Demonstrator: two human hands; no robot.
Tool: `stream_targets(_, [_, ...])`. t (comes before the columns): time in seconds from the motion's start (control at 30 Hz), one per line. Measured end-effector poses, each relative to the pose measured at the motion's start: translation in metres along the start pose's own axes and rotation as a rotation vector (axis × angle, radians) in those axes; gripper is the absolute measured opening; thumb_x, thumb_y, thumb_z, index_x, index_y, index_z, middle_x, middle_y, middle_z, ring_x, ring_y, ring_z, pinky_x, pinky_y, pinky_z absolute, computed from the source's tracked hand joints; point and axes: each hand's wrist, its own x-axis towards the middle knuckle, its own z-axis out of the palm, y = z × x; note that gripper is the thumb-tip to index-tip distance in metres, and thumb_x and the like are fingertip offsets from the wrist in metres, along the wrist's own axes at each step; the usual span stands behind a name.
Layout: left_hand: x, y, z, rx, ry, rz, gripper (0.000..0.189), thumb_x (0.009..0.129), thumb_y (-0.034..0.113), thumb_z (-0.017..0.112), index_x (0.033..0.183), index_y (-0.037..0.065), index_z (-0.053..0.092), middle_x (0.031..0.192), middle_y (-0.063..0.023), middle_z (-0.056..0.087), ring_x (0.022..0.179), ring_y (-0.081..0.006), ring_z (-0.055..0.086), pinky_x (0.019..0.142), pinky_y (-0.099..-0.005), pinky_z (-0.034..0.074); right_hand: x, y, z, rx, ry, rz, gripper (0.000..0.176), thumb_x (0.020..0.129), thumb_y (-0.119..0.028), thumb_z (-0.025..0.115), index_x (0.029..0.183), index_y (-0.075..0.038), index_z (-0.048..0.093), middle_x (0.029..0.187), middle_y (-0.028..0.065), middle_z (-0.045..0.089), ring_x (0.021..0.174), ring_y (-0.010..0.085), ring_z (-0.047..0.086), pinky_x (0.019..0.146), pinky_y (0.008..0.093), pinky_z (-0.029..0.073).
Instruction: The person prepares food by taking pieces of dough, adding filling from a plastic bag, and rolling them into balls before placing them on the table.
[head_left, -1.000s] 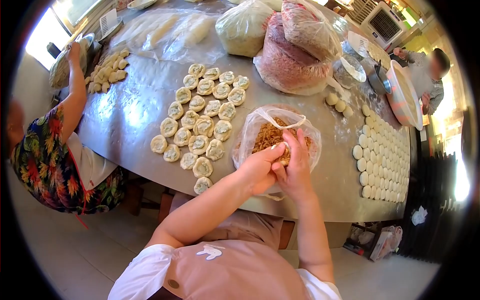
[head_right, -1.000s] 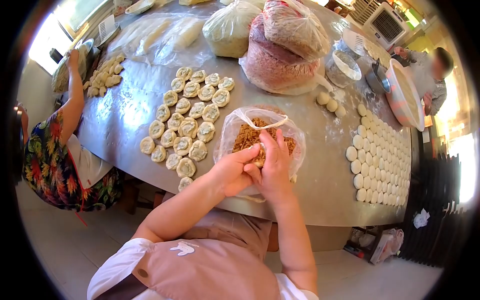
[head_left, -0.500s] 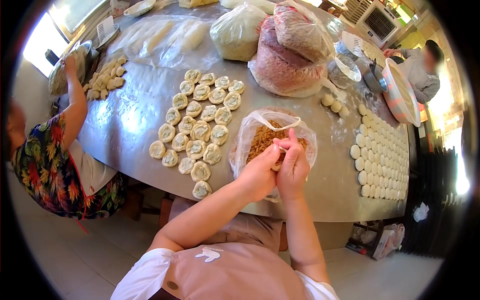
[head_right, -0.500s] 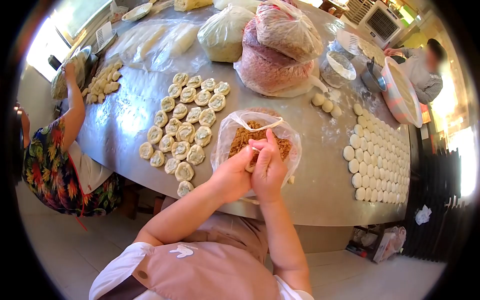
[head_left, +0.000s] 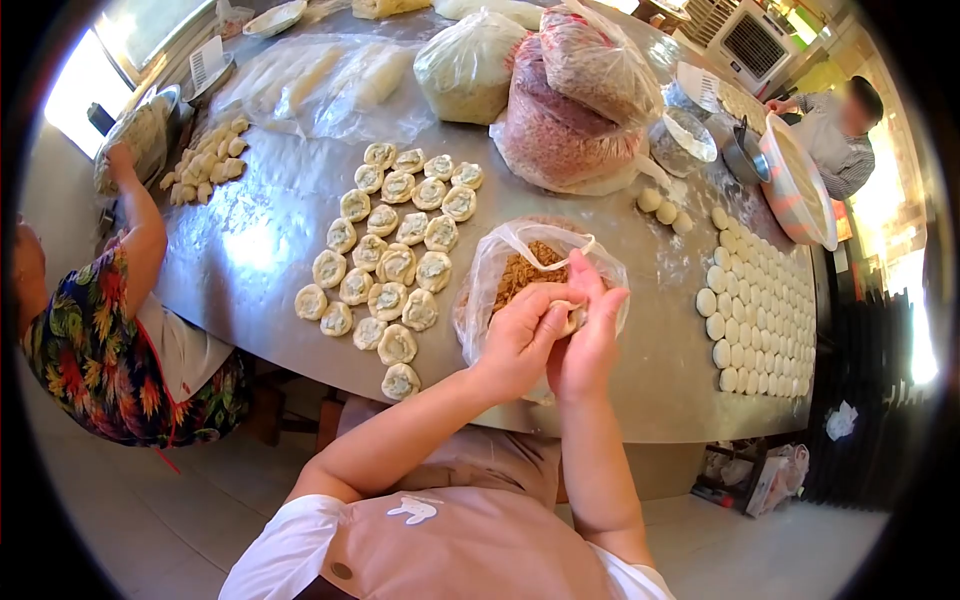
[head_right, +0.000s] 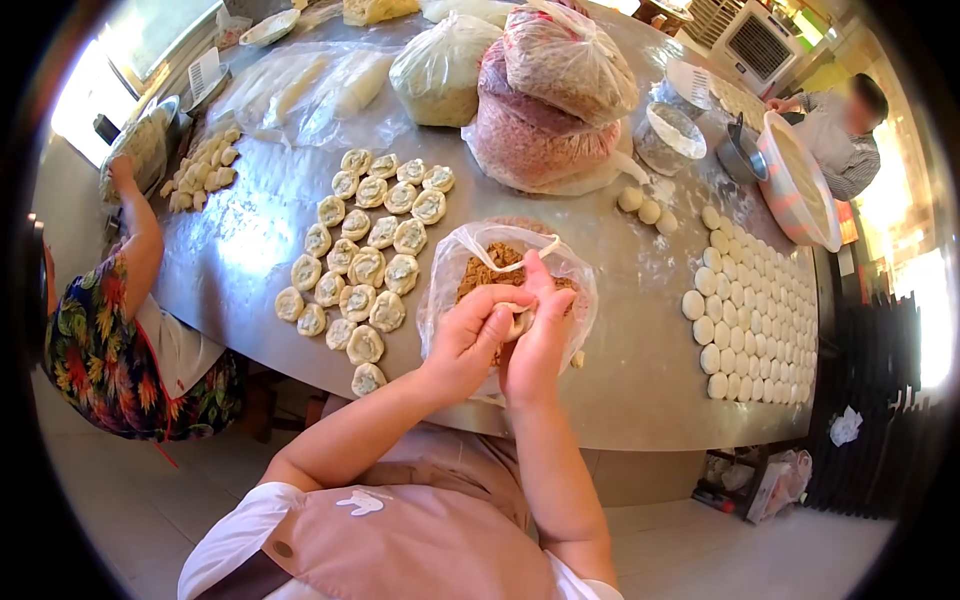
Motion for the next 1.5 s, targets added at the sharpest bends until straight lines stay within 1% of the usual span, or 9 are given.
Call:
stream_targets(0.13, [0.000, -0.003, -0.002, 0.216, 0.045, 0.182, 0.034, 0.101, 0.026, 0.044, 0.122, 0.008, 0.063, 0.124, -0.0153, 0.057, 0.114, -0.0305, 0.052, 0.100, -0.0399, 0.038, -0.008, 0.008, -0.001, -0.105, -0.124, -0.016, 0.077, 0.101, -0.056, 0.026, 0.147, 0.006, 0.024, 0.150, 0.0192, 0.029, 0.139, 0.0259, 0.029, 0.115, 0.0380, 0.022])
stream_targets(0.3, [-0.002, 0.005, 0.002, 0.267, 0.027, 0.257, 0.072, 0.100, 0.055, 0.016, 0.144, 0.002, 0.038, 0.149, -0.0182, 0.034, 0.140, -0.0325, 0.026, 0.114, -0.0454, 0.016, -0.003, 0.004, -0.002, -0.329, 0.072, -0.078, 0.045, 0.104, -0.035, 0.039, 0.092, 0.001, 0.062, 0.093, 0.0087, 0.068, 0.077, 0.0125, 0.060, 0.070, 0.0272, 0.048])
stream_targets(0.53, [0.016, 0.004, 0.000, -0.096, -0.011, -0.068, 0.080, 0.101, 0.055, 0.022, 0.148, -0.010, 0.016, 0.152, -0.0212, 0.024, 0.137, -0.0306, 0.034, 0.114, -0.0370, 0.024, -0.012, -0.015, 0.001, -1.094, -0.044, -0.342, 0.038, 0.103, -0.030, 0.042, 0.122, -0.001, 0.056, 0.111, 0.0164, 0.065, 0.099, 0.0226, 0.064, 0.083, 0.0336, 0.049])
stream_targets(0.87, [0.000, 0.013, 0.035, -0.470, 0.132, -0.216, 0.041, 0.102, 0.026, 0.050, 0.133, 0.000, 0.046, 0.120, -0.0067, 0.056, 0.108, -0.0122, 0.052, 0.093, -0.0270, 0.043, 0.003, -0.035, 0.015, -0.282, -0.195, -0.240, 0.085, 0.097, -0.065, 0.016, 0.150, 0.002, 0.019, 0.159, 0.0186, 0.009, 0.148, 0.0282, -0.003, 0.117, 0.0400, -0.002])
stream_targets(1.03, [0.009, 0.012, 0.011, -0.497, 0.172, -0.396, 0.025, 0.098, 0.026, 0.058, 0.084, 0.006, 0.060, 0.071, 0.0017, 0.062, 0.060, -0.0019, 0.049, 0.053, -0.0190, 0.039, -0.019, -0.043, 0.046, -0.242, -0.102, -0.275, 0.083, 0.098, -0.063, 0.021, 0.150, 0.002, 0.018, 0.159, 0.0178, 0.005, 0.148, 0.0255, -0.006, 0.117, 0.0403, -0.003])
stream_targets(1.13, [0.017, 0.017, 0.000, -0.472, 0.321, -0.273, 0.030, 0.099, 0.031, 0.055, 0.083, 0.006, 0.060, 0.072, 0.0010, 0.062, 0.062, -0.0031, 0.051, 0.055, -0.0196, 0.041, -0.010, -0.028, 0.008, 0.099, -0.146, -0.095, 0.068, 0.102, -0.050, 0.033, 0.146, 0.001, 0.025, 0.150, 0.0156, 0.026, 0.140, 0.0229, 0.019, 0.115, 0.0378, 0.013])
stream_targets(1.2, [0.016, 0.014, -0.004, -0.408, 0.319, -0.179, 0.037, 0.101, 0.037, 0.051, 0.090, 0.003, 0.062, 0.075, -0.0014, 0.063, 0.076, -0.0071, 0.057, 0.078, -0.0241, 0.047, -0.014, -0.011, -0.001, -0.527, -0.288, -0.207, 0.060, 0.102, -0.043, 0.041, 0.142, 0.001, 0.030, 0.140, 0.0125, 0.040, 0.129, 0.0197, 0.038, 0.110, 0.0353, 0.028])
stream_targets(1.3, [0.015, 0.012, -0.004, -0.289, 0.214, 0.107, 0.037, 0.101, 0.035, 0.048, 0.109, 0.002, 0.062, 0.095, -0.0051, 0.066, 0.098, -0.0115, 0.058, 0.107, -0.0321, 0.037, -0.029, -0.001, 0.014, -0.519, -0.138, -0.188, 0.047, 0.102, -0.041, 0.044, 0.128, -0.001, 0.044, 0.119, 0.0099, 0.053, 0.107, 0.0166, 0.051, 0.095, 0.0315, 0.042])
stream_targets(1.5, [0.006, 0.044, -0.024, -0.534, 0.008, -0.365, 0.039, 0.100, 0.038, 0.049, 0.113, 0.005, 0.064, 0.108, -0.0067, 0.066, 0.081, -0.0116, 0.062, 0.074, -0.0258, 0.050, -0.022, -0.013, -0.006, -0.445, -0.343, 0.123, 0.054, 0.102, -0.050, 0.033, 0.113, -0.002, 0.055, 0.102, 0.0070, 0.059, 0.081, 0.0111, 0.057, 0.065, 0.0230, 0.047])
